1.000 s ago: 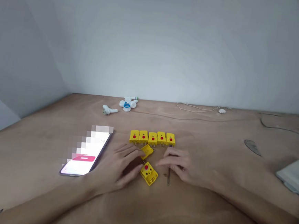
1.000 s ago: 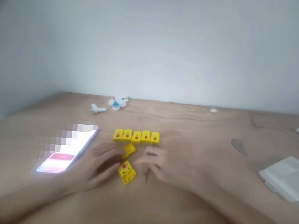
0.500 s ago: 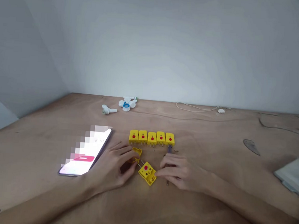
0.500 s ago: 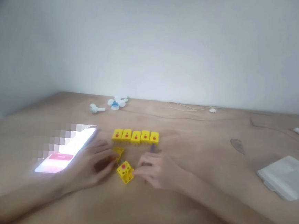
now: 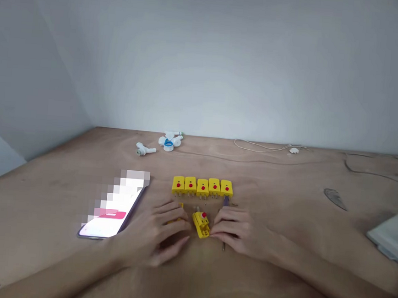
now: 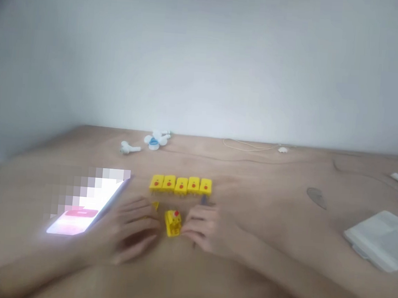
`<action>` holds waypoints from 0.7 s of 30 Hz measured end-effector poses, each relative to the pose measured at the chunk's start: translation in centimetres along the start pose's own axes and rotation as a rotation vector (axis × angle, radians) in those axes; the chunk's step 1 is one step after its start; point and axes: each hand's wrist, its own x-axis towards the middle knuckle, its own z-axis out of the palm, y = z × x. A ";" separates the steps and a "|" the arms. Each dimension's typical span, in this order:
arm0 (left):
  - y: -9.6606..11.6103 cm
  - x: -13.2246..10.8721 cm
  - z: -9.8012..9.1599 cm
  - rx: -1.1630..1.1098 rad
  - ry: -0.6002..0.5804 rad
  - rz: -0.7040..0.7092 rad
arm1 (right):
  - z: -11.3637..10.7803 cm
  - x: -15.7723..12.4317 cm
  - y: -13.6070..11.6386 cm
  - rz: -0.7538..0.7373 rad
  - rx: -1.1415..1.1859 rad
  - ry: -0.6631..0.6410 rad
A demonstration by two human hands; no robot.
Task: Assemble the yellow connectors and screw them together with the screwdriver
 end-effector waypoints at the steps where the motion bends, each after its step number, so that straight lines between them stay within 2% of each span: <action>1: 0.0 0.0 0.0 -0.002 -0.002 -0.014 | 0.0 0.0 0.0 0.007 0.005 -0.001; 8: -0.1 0.3 -0.1 0.000 0.077 -0.100 | 0.0 0.3 -0.2 0.022 0.030 0.019; 11: -0.1 0.3 -0.2 -0.002 0.095 -0.129 | -0.1 0.3 -0.1 0.072 0.107 0.072; 17: -0.2 0.0 -0.1 -0.070 0.001 0.010 | -0.3 0.3 0.4 0.277 0.232 0.190; 21: -0.1 0.0 -0.1 -0.056 -0.028 0.024 | -0.2 0.4 0.4 0.369 0.334 0.215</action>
